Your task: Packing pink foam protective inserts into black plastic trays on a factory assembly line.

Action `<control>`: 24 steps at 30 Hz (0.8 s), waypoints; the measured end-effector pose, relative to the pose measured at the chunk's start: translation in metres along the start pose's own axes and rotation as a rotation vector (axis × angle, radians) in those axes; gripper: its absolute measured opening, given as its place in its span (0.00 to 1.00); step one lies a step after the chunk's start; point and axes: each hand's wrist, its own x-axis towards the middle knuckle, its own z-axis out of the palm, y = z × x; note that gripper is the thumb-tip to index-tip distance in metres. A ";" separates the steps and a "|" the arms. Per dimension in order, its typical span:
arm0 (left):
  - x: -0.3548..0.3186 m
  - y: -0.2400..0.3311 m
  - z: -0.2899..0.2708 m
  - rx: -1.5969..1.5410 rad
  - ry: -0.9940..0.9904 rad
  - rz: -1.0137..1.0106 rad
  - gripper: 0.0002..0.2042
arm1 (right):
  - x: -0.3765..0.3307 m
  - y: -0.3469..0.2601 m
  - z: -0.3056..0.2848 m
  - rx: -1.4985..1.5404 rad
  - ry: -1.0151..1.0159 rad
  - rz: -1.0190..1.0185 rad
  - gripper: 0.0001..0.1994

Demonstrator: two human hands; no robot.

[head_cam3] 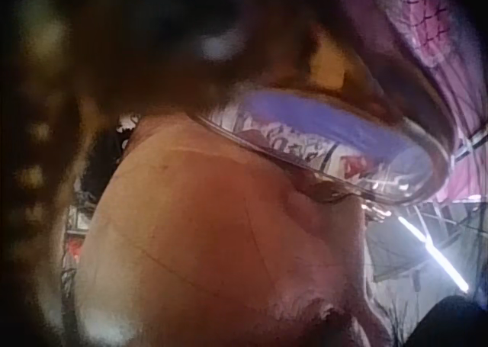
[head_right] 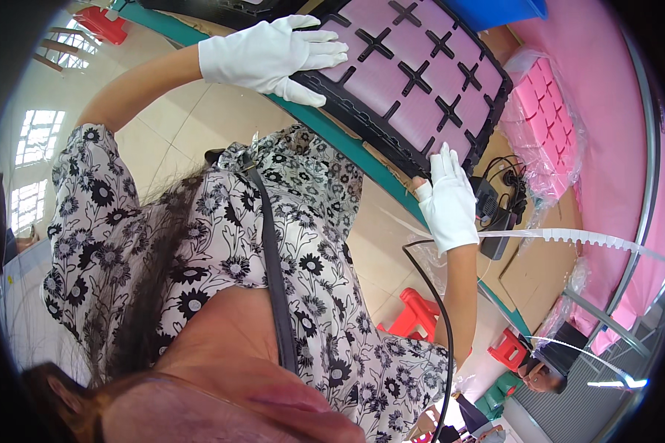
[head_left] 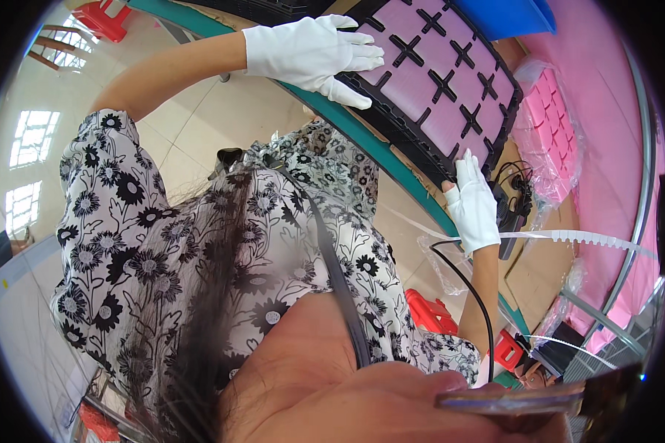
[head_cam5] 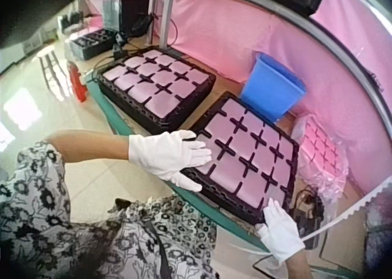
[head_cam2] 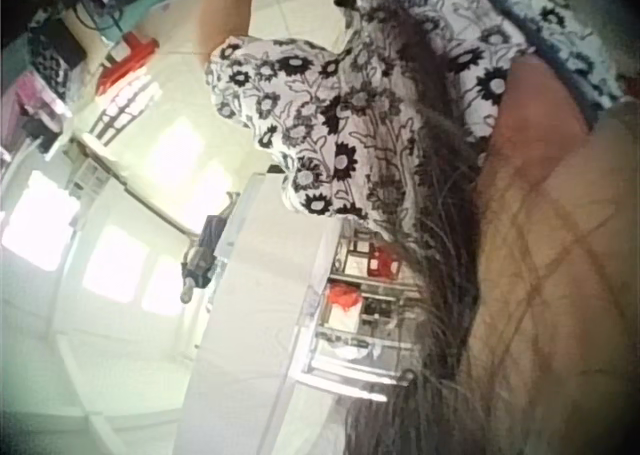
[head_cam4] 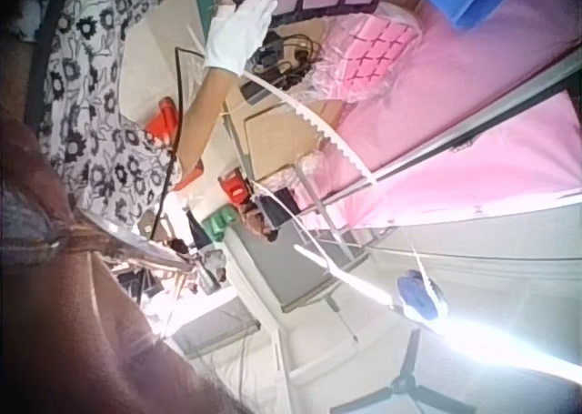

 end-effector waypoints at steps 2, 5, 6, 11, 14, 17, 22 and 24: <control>0.000 0.000 0.005 0.005 0.013 0.007 0.38 | -0.001 0.001 -0.001 0.008 -0.004 0.002 0.26; 0.002 -0.001 0.010 0.041 0.089 0.021 0.37 | 0.002 0.005 -0.004 -0.006 -0.016 0.004 0.26; 0.001 -0.001 0.006 0.019 0.078 0.019 0.37 | 0.002 0.003 -0.007 0.018 -0.050 0.018 0.26; 0.006 0.001 0.005 -0.043 0.083 0.022 0.34 | 0.002 0.011 -0.004 0.130 -0.048 0.028 0.22; 0.004 -0.001 0.010 -0.072 0.074 0.016 0.33 | 0.003 0.015 -0.004 0.162 -0.038 0.053 0.20; 0.000 0.001 0.010 -0.092 0.132 -0.002 0.32 | 0.008 0.011 -0.014 0.157 -0.092 0.084 0.21; 0.000 0.001 0.011 -0.196 0.120 -0.058 0.29 | 0.008 0.023 -0.007 0.278 -0.134 0.247 0.22; -0.003 0.002 0.014 -0.202 0.155 -0.090 0.28 | 0.003 0.021 -0.008 0.283 -0.119 0.257 0.22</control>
